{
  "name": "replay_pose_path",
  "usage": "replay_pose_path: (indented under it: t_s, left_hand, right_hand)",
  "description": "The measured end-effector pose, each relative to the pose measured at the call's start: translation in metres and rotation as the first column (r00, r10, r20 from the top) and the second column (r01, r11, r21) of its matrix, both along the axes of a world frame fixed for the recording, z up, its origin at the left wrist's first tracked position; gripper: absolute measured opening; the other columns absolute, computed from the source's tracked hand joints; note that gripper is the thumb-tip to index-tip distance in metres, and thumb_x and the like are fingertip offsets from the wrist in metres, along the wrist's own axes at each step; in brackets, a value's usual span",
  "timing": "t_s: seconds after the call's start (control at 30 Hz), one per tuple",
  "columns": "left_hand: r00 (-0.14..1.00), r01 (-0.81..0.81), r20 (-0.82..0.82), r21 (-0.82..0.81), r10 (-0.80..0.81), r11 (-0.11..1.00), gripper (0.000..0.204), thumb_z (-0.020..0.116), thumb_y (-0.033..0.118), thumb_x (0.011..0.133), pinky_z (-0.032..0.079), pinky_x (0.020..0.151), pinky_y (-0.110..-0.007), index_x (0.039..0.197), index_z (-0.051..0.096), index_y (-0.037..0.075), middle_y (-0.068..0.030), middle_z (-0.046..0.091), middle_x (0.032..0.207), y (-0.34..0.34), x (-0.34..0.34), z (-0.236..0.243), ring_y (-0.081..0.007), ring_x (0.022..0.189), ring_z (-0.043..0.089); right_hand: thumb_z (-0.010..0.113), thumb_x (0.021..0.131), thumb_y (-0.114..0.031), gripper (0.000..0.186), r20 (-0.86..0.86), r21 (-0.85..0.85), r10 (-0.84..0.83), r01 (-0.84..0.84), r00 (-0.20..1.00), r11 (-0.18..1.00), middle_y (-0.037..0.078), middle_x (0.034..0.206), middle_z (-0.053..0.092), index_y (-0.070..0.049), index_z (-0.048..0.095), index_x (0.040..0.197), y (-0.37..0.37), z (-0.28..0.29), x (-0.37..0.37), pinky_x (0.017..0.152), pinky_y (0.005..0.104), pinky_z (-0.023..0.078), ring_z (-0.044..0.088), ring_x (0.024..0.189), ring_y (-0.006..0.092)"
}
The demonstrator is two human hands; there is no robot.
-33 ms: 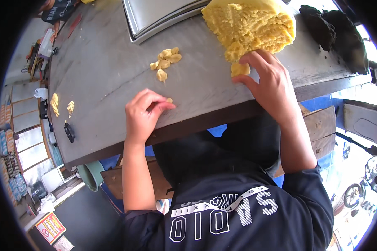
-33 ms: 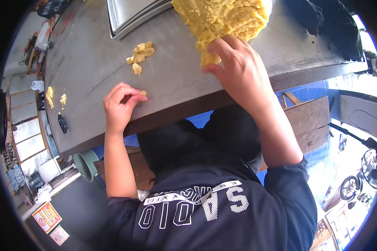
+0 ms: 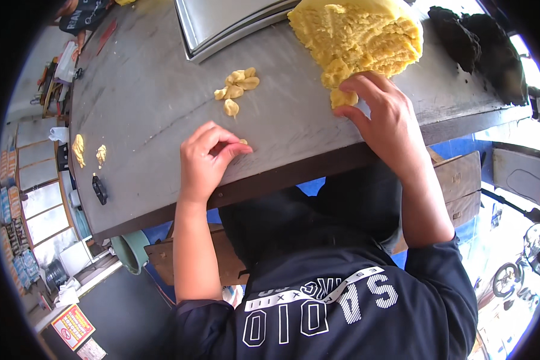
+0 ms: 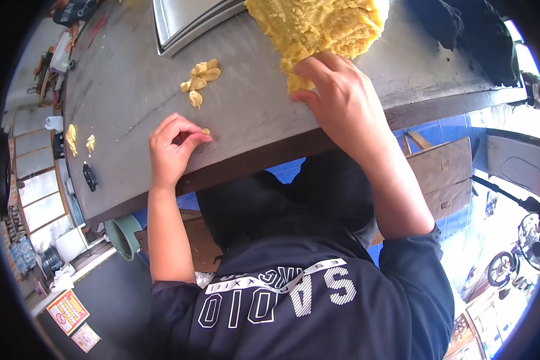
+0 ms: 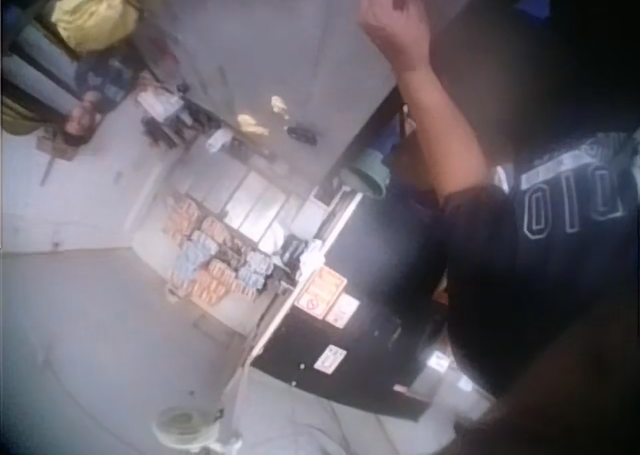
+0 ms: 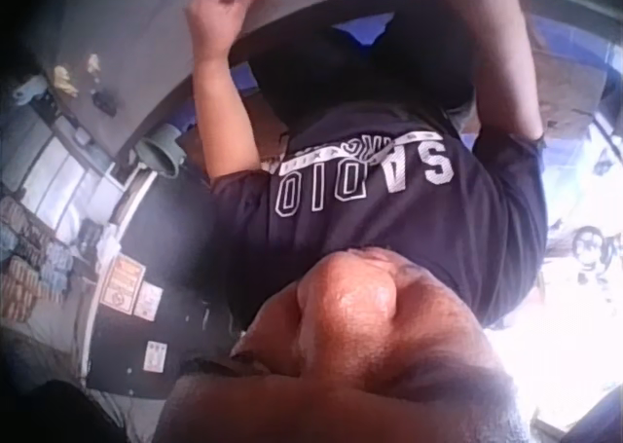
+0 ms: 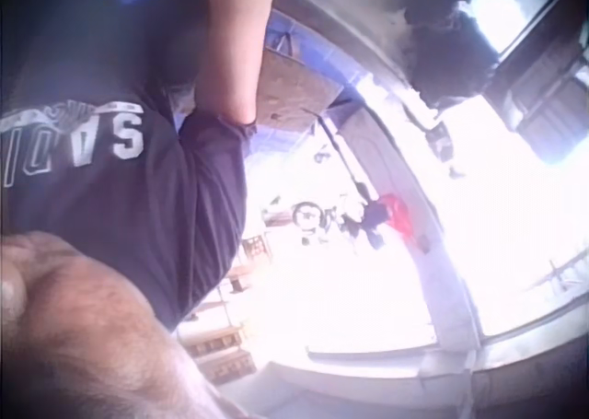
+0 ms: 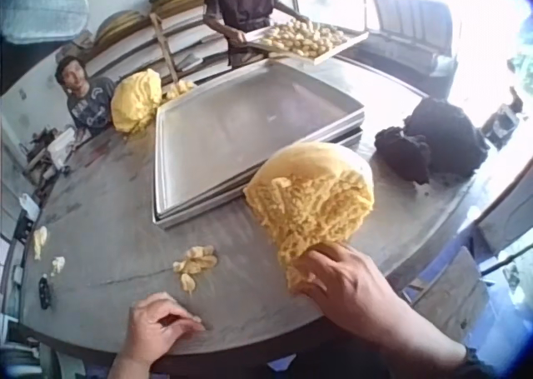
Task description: The person forms small pieces of yellow dough by hand, breaking them from a larger mass and shaping them on a metal table. They place the formed dough pieces next to a tray already filled with similar dough balls.
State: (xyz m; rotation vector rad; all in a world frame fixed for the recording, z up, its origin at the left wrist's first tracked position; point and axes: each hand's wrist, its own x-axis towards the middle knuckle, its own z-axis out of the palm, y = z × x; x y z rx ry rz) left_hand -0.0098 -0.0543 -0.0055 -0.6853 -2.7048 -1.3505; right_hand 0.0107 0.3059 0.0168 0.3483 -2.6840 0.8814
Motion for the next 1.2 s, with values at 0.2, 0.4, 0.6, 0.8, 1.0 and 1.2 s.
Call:
replay_pose_path:
  t_s: [0.2, 0.4, 0.6, 0.8, 1.0, 1.2]
  left_hand:
    - [0.993, 0.121, 0.048, -0.425, -0.111, 0.897, 0.031, 0.091, 0.027, 0.096, 0.056, 0.073, -0.044, 0.092, 0.071, 0.003, -0.0066, 0.069, 0.086, 0.05, -0.053, 0.058, -0.0294, 0.076, 0.071]
    - [0.646, 0.023, -0.742, -0.219, -0.182, 0.975, 0.03, 0.088, 0.031, 0.098, 0.046, 0.084, -0.041, 0.082, 0.068, 0.016, 0.0002, 0.064, 0.083, 0.104, -0.07, -0.001, -0.0231, 0.081, 0.065]
    - [0.585, 0.176, -0.773, -0.173, -0.244, 0.969, 0.026, 0.089, 0.021, 0.091, 0.049, 0.087, -0.044, 0.079, 0.068, 0.014, -0.0026, 0.062, 0.082, 0.094, -0.047, -0.003, -0.027, 0.083, 0.065]
    - [0.575, 0.185, -0.765, -0.224, -0.291, 0.957, 0.025, 0.087, 0.022, 0.095, 0.05, 0.089, -0.042, 0.079, 0.069, 0.012, -0.0031, 0.066, 0.08, 0.096, -0.044, -0.004, -0.0257, 0.079, 0.066]
    - [0.947, -0.26, -0.033, 0.506, 0.32, 0.823, 0.032, 0.071, 0.018, 0.116, 0.047, 0.067, -0.03, 0.091, 0.08, 0.0, -0.009, 0.07, 0.073, 0.081, -0.052, 0.003, -0.0141, 0.068, 0.063]
    - [0.837, -0.465, -0.531, -0.562, 0.132, 0.684, 0.013, 0.084, 0.017, 0.104, 0.052, 0.085, -0.04, 0.107, 0.089, 0.006, -0.0029, 0.073, 0.097, 0.025, 0.039, 0.019, -0.0234, 0.088, 0.069]
  right_hand:
    - [0.088, 0.092, -0.012, 0.024, -0.122, 0.195, 0.073, -0.049, 0.99, 0.98, 0.011, 0.115, 0.078, -0.004, 0.079, 0.113, 0.003, -0.005, -0.014, 0.093, 0.0462, 0.063, 0.076, 0.109, 0.0346]
    - [0.088, 0.091, -0.014, 0.023, -0.042, 0.252, 0.067, -0.055, 0.997, 0.966, 0.01, 0.114, 0.076, -0.005, 0.078, 0.11, -0.011, 0.003, -0.017, 0.091, 0.0476, 0.062, 0.074, 0.11, 0.035]
    - [0.085, 0.092, -0.015, 0.019, -0.045, 0.017, -0.049, 0.05, 0.998, 0.999, 0.013, 0.105, 0.071, -0.004, 0.074, 0.101, -0.008, 0.002, 0.001, 0.092, 0.0484, 0.062, 0.073, 0.105, 0.0373]
    - [0.084, 0.095, -0.019, 0.023, -0.195, 0.13, 0.086, -0.062, 0.977, 0.99, 0.011, 0.106, 0.071, -0.005, 0.073, 0.109, -0.008, -0.014, -0.018, 0.091, 0.046, 0.062, 0.072, 0.104, 0.0342]
    - [0.086, 0.093, -0.017, 0.024, -0.019, 0.284, 0.002, 0.003, 1.0, 0.959, 0.009, 0.112, 0.073, -0.006, 0.074, 0.11, -0.02, -0.001, -0.021, 0.096, 0.046, 0.062, 0.074, 0.111, 0.033]
    - [0.092, 0.088, -0.011, 0.031, -0.099, 0.111, -0.024, 0.035, 0.995, 0.993, 0.011, 0.119, 0.077, -0.005, 0.082, 0.117, 0.008, 0.002, 0.01, 0.098, 0.0473, 0.061, 0.072, 0.113, 0.0365]
